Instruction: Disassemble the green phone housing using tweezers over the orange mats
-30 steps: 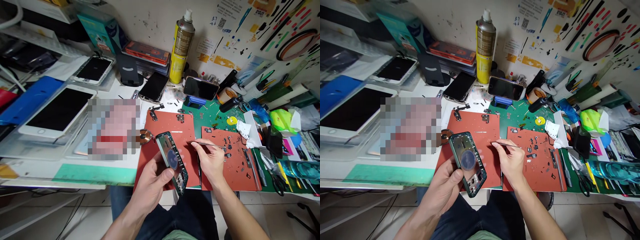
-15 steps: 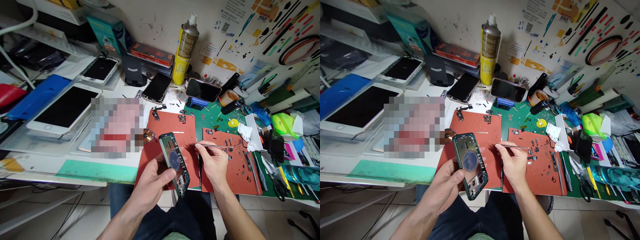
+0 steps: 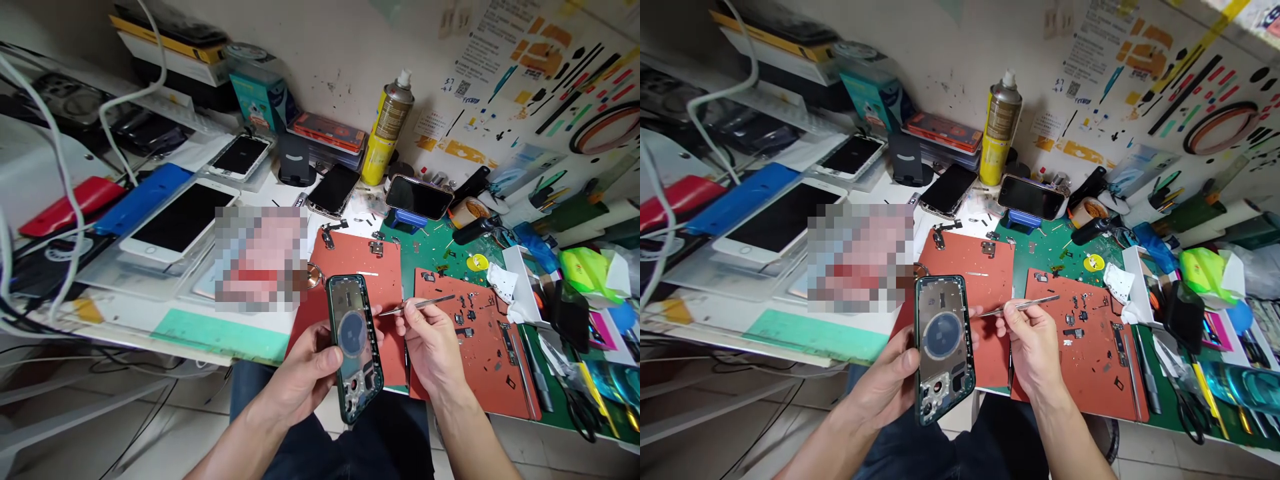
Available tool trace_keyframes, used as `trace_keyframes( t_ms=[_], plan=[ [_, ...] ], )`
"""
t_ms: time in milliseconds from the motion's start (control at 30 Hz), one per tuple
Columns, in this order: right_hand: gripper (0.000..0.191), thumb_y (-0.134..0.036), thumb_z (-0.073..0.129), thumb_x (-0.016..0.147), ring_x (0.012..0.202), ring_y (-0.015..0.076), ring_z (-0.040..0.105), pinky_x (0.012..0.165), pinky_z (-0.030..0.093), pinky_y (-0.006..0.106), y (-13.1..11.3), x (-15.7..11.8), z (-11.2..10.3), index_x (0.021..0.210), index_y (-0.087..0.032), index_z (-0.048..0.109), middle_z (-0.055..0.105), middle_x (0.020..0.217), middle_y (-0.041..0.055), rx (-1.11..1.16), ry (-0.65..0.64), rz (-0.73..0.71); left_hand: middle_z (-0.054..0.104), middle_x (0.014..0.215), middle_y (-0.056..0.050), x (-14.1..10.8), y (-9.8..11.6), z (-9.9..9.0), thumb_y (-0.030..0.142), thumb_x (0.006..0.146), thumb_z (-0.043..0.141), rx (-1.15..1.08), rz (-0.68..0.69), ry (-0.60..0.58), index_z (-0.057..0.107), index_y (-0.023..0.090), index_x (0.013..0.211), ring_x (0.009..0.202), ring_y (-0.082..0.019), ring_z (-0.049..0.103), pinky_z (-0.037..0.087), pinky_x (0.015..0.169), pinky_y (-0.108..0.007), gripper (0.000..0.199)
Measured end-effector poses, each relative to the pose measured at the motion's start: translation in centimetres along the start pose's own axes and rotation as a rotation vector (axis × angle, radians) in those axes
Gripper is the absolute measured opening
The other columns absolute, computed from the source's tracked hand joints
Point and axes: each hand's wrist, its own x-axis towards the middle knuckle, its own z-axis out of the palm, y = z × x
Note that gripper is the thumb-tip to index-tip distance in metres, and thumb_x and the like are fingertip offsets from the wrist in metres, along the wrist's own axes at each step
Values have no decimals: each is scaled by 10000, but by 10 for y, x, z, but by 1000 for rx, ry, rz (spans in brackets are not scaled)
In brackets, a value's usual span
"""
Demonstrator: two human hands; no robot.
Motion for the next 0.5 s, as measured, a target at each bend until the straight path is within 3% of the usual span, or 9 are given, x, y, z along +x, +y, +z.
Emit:
trace_keyframes(
  t_ms=[267, 400, 500],
  plan=[
    [287, -421, 999, 754, 622, 124, 652, 610, 582, 252, 1, -1, 1, 818, -203, 824, 709, 744, 6, 6, 15, -2, 817, 835, -68, 2, 2, 7, 471, 744, 1006, 21, 15, 25, 871, 186, 1020, 754, -195, 757, 604, 736, -263, 419],
    [237, -417, 958, 827, 665, 140, 707, 661, 624, 272, 1, -7, -6, 908, -220, 852, 764, 821, 22, -99, 58, -109, 810, 916, -75, 2, 1, 10, 494, 722, 1015, 106, 21, 40, 859, 183, 1044, 812, -203, 736, 574, 746, -275, 474],
    [200, -390, 932, 866, 684, 184, 748, 635, 647, 303, -3, -15, -11, 957, -225, 864, 798, 815, 41, -279, 99, -228, 815, 972, -86, 3, -2, 9, 506, 730, 1010, 229, 38, 42, 838, 185, 1141, 869, -234, 743, 582, 857, -341, 549]
  ],
)
